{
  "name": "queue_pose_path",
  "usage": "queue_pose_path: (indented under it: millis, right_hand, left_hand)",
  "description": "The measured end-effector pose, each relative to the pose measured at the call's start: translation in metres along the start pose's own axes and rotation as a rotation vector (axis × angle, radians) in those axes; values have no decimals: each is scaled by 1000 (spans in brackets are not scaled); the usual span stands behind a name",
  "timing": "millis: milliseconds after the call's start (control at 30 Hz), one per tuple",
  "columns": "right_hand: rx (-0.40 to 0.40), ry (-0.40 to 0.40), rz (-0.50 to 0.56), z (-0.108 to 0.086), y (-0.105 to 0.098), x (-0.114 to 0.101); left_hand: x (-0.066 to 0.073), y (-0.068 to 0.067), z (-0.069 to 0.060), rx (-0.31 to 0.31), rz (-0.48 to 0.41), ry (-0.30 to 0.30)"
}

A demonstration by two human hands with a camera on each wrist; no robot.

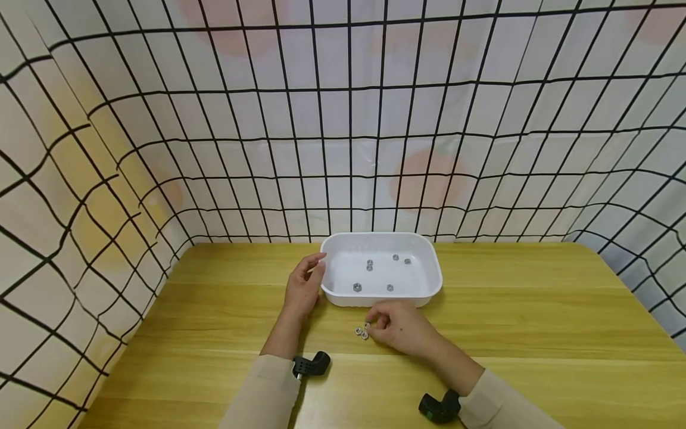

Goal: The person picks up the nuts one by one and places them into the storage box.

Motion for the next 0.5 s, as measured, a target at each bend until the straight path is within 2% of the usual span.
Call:
queue_pose_path:
  millis: [300, 500]
  right_hand:
    - [31, 14, -68, 1, 2, 3]
    - [25, 20, -48, 0, 1, 1]
  left_hand:
    - [0, 1, 0, -3, -4, 0]
    - [1, 0, -1, 1, -3, 2]
Point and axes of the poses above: each hand's wrist, its own z-axis towards the middle knuckle, its own y-axis out of the palm, x = y × z, the point moved 6 cm from there along z, towards the middle knuckle, and after that the axes turned 2 degrees about x, right-handed, at the moved point
